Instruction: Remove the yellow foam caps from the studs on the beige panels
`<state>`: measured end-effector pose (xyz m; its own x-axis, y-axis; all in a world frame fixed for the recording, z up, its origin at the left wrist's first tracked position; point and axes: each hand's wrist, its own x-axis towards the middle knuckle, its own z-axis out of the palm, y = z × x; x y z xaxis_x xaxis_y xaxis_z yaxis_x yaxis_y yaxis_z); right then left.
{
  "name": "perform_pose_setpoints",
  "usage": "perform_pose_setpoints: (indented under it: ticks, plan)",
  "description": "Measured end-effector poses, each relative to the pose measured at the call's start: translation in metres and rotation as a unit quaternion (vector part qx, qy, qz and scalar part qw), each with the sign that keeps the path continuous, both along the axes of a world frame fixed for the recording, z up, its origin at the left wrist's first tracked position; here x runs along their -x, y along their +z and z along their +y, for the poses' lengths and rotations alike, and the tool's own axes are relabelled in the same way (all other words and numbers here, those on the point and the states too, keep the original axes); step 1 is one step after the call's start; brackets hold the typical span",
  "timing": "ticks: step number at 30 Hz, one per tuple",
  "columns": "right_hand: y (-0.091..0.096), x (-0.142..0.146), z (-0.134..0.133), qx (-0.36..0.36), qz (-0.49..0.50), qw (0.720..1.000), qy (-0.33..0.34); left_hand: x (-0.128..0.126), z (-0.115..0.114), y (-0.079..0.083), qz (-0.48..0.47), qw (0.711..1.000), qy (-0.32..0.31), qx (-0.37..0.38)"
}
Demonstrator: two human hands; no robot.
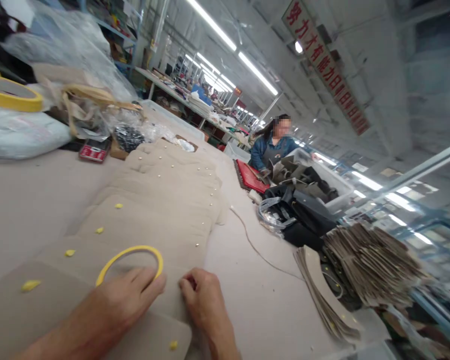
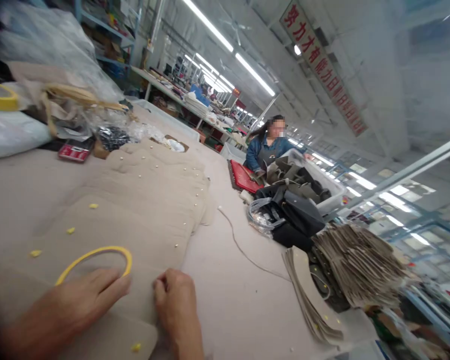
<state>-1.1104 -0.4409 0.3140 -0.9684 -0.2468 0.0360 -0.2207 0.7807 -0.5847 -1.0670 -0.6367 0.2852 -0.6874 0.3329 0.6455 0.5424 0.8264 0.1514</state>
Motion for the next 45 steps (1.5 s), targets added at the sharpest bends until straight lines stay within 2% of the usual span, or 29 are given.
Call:
perform_pose_setpoints:
  ticks: [1,2,4,7,10,14,17,22,26,28,31,33,36,38,41,43,45]
  plan:
    - [0.003,-0.003,0.003,0.001,-0.028,0.999,0.016,0.004,0.000,0.014,-0.010,0.999,-0.023,0.032]
    - [0.004,-0.005,0.006,0.011,-0.047,0.998,0.032,0.007,0.001,0.024,-0.035,0.999,-0.015,0.039]
    - [0.005,-0.009,0.012,0.069,-0.040,0.996,0.036,0.011,0.002,0.036,-0.077,0.996,-0.039,0.032]
    - [0.004,-0.015,0.018,0.179,-0.016,0.984,0.003,0.006,0.004,0.036,-0.106,0.991,-0.080,-0.027]
    - [0.010,-0.023,0.014,0.229,0.010,0.972,0.042,-0.002,0.004,0.030,-0.086,0.987,-0.107,-0.083]
    - [0.020,-0.028,0.000,0.208,0.110,0.960,0.152,-0.004,0.004,0.027,-0.058,0.987,-0.120,-0.093]
    - [0.021,-0.028,-0.006,0.176,0.167,0.951,0.194,-0.006,0.006,0.027,-0.055,0.987,-0.112,-0.100]
    - [0.012,-0.027,-0.010,0.132,0.289,0.928,0.196,-0.011,0.007,0.029,-0.101,0.981,-0.129,-0.107]
    - [0.008,-0.033,-0.013,0.130,0.331,0.920,0.166,-0.010,0.005,0.032,-0.161,0.979,-0.104,-0.066]
    - [0.008,-0.038,-0.016,0.152,0.293,0.935,0.128,-0.010,0.005,0.035,-0.159,0.982,-0.090,-0.046]
    - [0.009,-0.039,-0.019,0.241,0.096,0.965,0.029,-0.011,0.008,0.039,-0.108,0.989,-0.088,-0.040]
    - [0.008,-0.033,-0.015,0.307,-0.039,0.950,-0.042,-0.010,0.013,0.040,-0.076,0.991,-0.100,-0.044]
    - [0.003,-0.016,0.002,0.360,-0.121,0.918,-0.115,-0.004,0.017,0.039,-0.065,0.992,-0.100,-0.036]
    - [-0.001,-0.003,0.017,0.363,-0.137,0.912,-0.135,0.004,0.018,0.036,-0.091,0.994,-0.057,0.006]
    - [-0.006,0.010,0.034,0.342,-0.167,0.916,-0.125,0.016,0.015,0.026,-0.149,0.984,0.009,0.095]
    - [-0.008,0.014,0.038,0.324,-0.189,0.920,-0.111,0.020,0.015,0.020,-0.175,0.977,0.020,0.119]
    - [-0.009,0.015,0.038,0.308,-0.199,0.924,-0.105,0.020,0.015,0.016,-0.191,0.975,0.013,0.109]
